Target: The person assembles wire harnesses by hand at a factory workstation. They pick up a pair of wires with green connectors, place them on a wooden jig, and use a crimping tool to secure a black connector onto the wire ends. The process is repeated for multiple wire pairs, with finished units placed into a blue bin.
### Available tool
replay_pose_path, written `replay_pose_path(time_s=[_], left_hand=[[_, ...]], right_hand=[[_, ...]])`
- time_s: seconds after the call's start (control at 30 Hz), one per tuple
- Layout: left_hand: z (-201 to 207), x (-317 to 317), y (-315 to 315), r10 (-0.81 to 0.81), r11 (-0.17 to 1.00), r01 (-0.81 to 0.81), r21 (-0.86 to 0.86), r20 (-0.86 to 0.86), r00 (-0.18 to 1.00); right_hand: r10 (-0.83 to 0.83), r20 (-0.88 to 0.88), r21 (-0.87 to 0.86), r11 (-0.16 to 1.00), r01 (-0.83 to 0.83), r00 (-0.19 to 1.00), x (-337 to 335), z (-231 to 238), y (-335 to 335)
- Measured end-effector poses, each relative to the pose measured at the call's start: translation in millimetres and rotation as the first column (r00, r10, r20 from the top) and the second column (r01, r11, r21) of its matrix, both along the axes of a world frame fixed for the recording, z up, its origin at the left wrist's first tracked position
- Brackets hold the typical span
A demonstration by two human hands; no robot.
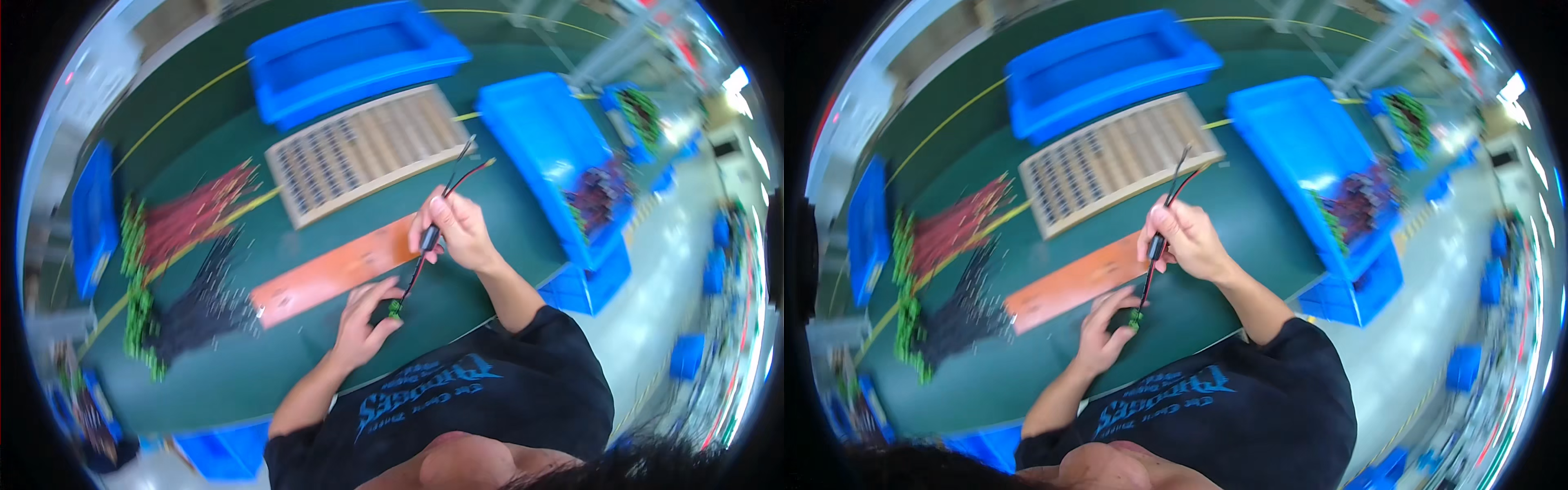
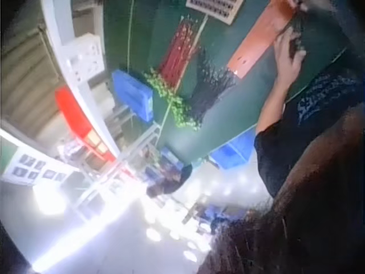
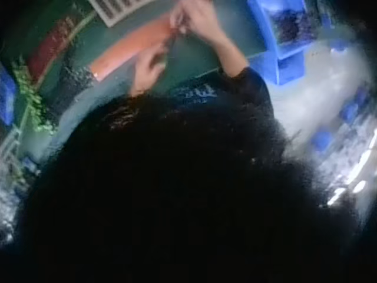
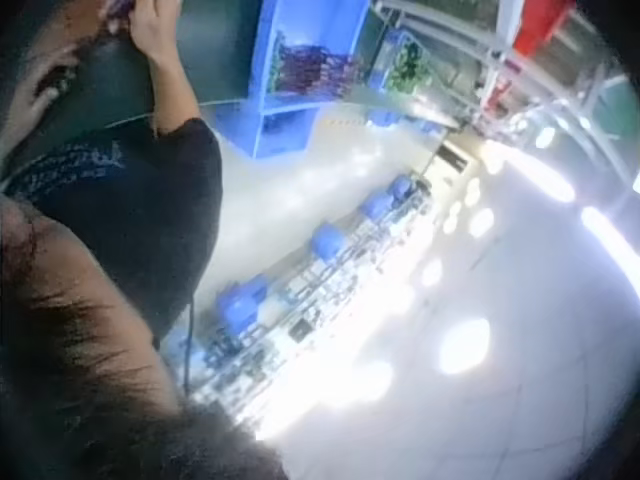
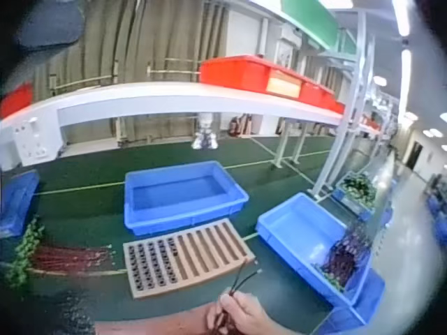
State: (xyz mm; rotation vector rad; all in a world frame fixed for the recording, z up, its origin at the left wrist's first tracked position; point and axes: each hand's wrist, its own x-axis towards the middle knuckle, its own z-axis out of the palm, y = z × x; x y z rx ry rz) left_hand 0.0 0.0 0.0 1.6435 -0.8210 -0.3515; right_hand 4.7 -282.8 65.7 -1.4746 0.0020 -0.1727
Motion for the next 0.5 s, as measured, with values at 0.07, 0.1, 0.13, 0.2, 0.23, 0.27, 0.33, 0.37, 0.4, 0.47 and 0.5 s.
replay_pose_path(time_s=[0.07,0.1,0.13,0.2,0.23,0.27,0.33,0.37,0.4,0.47,0.5], left_hand=[[-17.7,15.3,-3.1,-0.075,0.993,0.07,-0.09,-0.049,0.996],[8.7,33.2,-1.1,0.025,0.998,-0.023,-0.052,0.053,0.998],[16.1,20.6,-3.8,0.091,0.996,-0.09,-0.026,0.068,0.994],[3.6,4.2,-36.4,0.075,0.995,-0.079,-0.065,-0.057,0.996],[2.7,4.3,-40.1,0.073,0.996,-0.077,-0.041,-0.096,0.993],[8.8,3.9,-44.8,0.097,0.994,-0.1,-0.044,-0.064,0.993],[5.2,4.9,-43.3,0.068,0.998,-0.068,0.0,-0.036,0.997],[3.6,4.3,-41.8,0.058,0.998,-0.057,0.023,-0.024,0.998],[5.3,4.4,-42.5,0.057,0.998,-0.057,0.027,-0.009,0.998],[7.0,6.1,-41.5,0.045,0.998,-0.046,0.039,0.016,0.999],[7.8,6.6,-40.7,0.039,0.998,-0.04,0.048,0.03,0.999]], right_hand=[[-0.207,0.029,0.159,0.967,0.2,0.978,-13.9,12.9,-25.6],[-0.337,0.196,0.267,0.922,0.28,0.921,3.7,13.6,-61.3],[-0.51,0.063,0.431,0.789,0.437,0.858,-15.0,37.3,-87.2],[-0.542,0.15,0.334,0.815,0.474,0.827,-72.2,81.1,-188.1],[-0.592,0.112,0.402,0.762,0.508,0.798,-92.1,89.3,-220.9],[-0.578,0.025,0.498,0.715,0.491,0.816,-110.5,86.9,-260.9],[-0.646,-0.103,0.275,0.712,0.646,0.756,-126.9,68.3,-311.9],[-0.709,-0.162,0.101,0.68,0.726,0.686,-131.3,57.4,-329.3],[-0.745,-0.214,-0.032,0.652,0.758,0.632,-136.7,46.7,-344.3],[-0.815,-0.29,-0.296,0.574,0.763,0.501,-145.9,28.9,-367.0],[-0.849,-0.3,-0.422,0.526,0.738,0.434,-147.8,23.7,-371.9]])
